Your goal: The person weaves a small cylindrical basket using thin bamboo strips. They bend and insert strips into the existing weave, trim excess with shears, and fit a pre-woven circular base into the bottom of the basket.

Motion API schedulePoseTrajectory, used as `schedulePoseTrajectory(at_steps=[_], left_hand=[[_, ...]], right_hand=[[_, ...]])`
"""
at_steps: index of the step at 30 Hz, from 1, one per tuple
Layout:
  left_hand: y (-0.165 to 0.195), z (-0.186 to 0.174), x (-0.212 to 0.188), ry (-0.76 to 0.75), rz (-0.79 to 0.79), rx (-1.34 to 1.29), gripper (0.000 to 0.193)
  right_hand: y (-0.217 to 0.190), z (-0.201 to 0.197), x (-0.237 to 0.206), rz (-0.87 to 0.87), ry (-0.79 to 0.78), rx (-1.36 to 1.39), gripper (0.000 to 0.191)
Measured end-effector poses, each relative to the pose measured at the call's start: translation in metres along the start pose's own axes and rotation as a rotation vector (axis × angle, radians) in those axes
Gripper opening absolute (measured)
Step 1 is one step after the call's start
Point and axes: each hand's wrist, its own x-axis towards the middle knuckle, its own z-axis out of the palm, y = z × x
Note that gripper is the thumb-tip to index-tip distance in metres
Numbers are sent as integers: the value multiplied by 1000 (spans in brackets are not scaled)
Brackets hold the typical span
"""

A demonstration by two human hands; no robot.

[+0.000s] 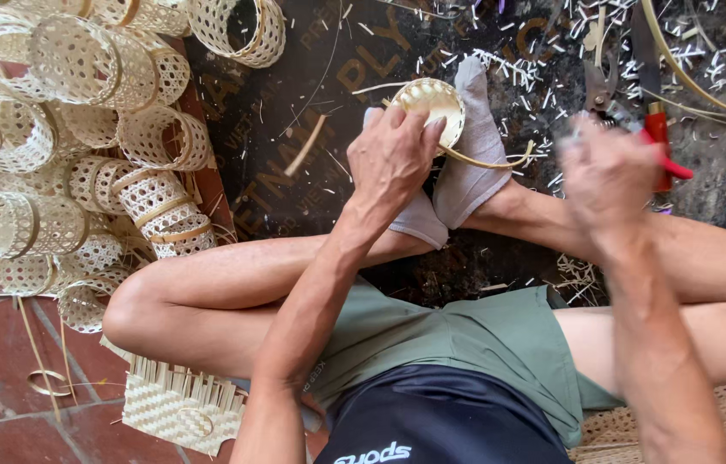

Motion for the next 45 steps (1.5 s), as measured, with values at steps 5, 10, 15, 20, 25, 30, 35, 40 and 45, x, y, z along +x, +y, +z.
schedulePoseTrajectory(at_steps=[5,10,15,20,25,30,35,40,45], left_hand=[[12,-5,4,52,-70,67,23],[12,-12,-23,163,-479,-862,28],[10,-4,-48,287,-529,-1419,33],[-18,-21,-67,133,-474,-1467,36],[-27,-45,-81,-6,-379,-1986,27],[-11,-83,-77,-239,-34,-2090,16],[-14,-140,-46,-611,477,-1536,19],[2,-172,-47,-677,686,-1004,18],[-4,-151,-44,-605,878,-461,27]], right_hand=[[-39,41,-5,101,49,565,15],[-56,36,-20,263,252,1268,40],[-77,31,-25,315,310,1420,35],[-72,27,-20,332,301,1820,19],[-70,7,-29,240,146,1973,22],[-61,-5,-35,126,-22,2072,22],[-40,-12,-32,-152,-185,2149,26],[-50,-75,-4,-524,-272,1715,31],[-88,-123,7,-734,-391,836,24]])
